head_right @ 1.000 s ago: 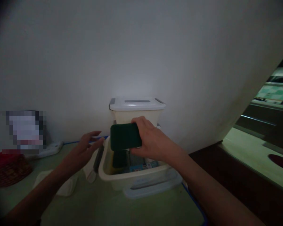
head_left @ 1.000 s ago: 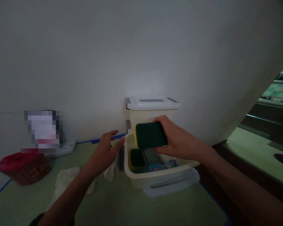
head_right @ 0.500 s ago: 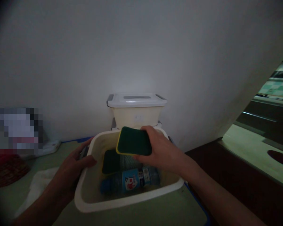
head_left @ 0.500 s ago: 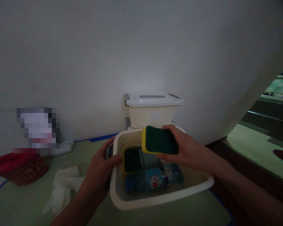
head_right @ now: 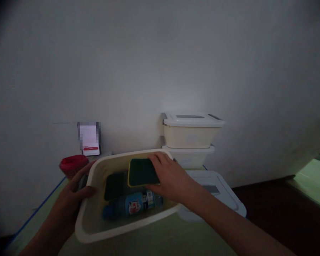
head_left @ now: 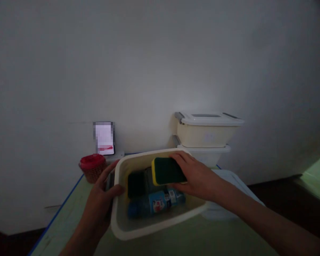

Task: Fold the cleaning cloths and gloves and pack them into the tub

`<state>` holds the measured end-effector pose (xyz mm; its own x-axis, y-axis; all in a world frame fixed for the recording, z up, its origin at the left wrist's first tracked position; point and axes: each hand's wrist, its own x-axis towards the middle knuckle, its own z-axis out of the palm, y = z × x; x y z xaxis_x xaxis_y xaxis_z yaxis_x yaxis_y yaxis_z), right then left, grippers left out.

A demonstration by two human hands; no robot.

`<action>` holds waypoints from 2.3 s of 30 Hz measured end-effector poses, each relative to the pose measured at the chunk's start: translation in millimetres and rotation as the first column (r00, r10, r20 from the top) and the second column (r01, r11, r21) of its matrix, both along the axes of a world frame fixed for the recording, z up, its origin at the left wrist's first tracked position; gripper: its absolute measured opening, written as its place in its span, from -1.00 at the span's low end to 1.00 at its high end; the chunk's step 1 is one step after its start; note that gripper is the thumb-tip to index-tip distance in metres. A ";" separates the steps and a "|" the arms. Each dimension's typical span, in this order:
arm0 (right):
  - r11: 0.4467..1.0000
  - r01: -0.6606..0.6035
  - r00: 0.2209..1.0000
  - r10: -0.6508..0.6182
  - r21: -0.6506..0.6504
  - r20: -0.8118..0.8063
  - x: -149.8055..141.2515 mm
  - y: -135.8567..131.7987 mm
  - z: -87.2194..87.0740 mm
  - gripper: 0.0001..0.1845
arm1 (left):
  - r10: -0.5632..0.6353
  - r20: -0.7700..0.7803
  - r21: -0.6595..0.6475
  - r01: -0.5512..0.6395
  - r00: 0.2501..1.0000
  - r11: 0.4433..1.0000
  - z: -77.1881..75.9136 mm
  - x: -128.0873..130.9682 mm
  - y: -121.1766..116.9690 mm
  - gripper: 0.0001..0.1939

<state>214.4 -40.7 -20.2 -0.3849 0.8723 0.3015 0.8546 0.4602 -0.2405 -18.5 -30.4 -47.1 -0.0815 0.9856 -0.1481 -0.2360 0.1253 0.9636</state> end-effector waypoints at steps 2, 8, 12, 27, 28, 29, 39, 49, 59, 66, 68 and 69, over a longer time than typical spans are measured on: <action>1.000 0.016 0.997 -0.015 -0.015 0.070 -8.8 5.8 -4.2 -0.29 | -0.012 0.043 0.006 0.012 0.999 1.000 -3.4 -3.0 -0.8 -0.26; 0.999 -0.038 0.955 0.044 -0.027 0.292 -12.3 15.4 -13.2 -0.30 | -0.040 0.101 0.050 0.035 0.994 0.998 -6.5 -5.8 -2.1 -0.28; 0.996 -0.068 0.954 0.084 -0.065 0.288 -11.0 10.8 -15.9 -0.35 | -0.062 0.080 0.104 0.054 0.995 0.993 -10.2 -8.6 -1.8 -0.30; 0.992 -0.122 0.925 0.105 0.023 0.364 -15.6 9.8 -19.7 -0.56 | -0.102 0.011 0.121 0.100 0.995 0.988 -12.2 -9.4 -1.3 -0.31; 0.990 -0.136 0.926 0.118 0.025 0.360 -17.0 10.8 -20.6 -0.51 | -0.102 0.006 0.126 0.101 0.995 0.987 -12.4 -9.5 -0.9 -0.31; 0.988 -0.151 0.924 0.132 0.024 0.360 -18.2 12.2 -21.5 -0.45 | -0.100 0.000 0.134 0.099 0.995 0.986 -12.6 -9.6 -0.5 -0.32; 0.971 -0.228 0.865 0.166 0.076 0.473 -20.9 11.4 -13.7 -0.36 | -0.084 -0.012 0.152 0.085 0.996 0.985 -13.7 -8.3 -0.6 -0.32; 0.986 -0.143 0.895 0.092 0.085 0.436 -12.6 11.1 -19.2 -0.54 | -0.109 0.000 0.163 0.108 0.994 0.981 -16.3 -10.9 1.8 -0.30; 0.978 -0.134 0.953 0.084 0.158 0.292 -15.3 18.9 -26.5 -0.63 | -0.124 -0.055 0.156 0.131 0.991 0.979 -18.1 -10.9 13.4 -0.36; 0.966 -0.160 0.972 0.119 0.201 0.203 -15.6 19.6 -22.3 -0.72 | -0.123 -0.152 0.164 0.148 0.981 0.975 -20.7 -14.8 20.8 -0.33; 0.953 -0.147 0.984 0.114 0.265 0.134 -10.5 17.4 -19.5 -0.77 | -0.118 -0.146 0.164 0.142 0.982 0.976 -21.6 -15.0 20.1 -0.33; 0.942 -0.114 0.993 0.094 0.315 0.077 -6.2 16.7 -18.9 -0.79 | -0.111 -0.137 0.169 0.134 0.984 0.976 -21.8 -14.6 19.3 -0.33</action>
<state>208.2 -24.0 -39.1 -0.4940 0.6890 0.5303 0.8062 0.5913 -0.0173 -33.2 -11.1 -68.9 0.0344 0.9989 0.0333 -0.1044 -0.0295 0.9941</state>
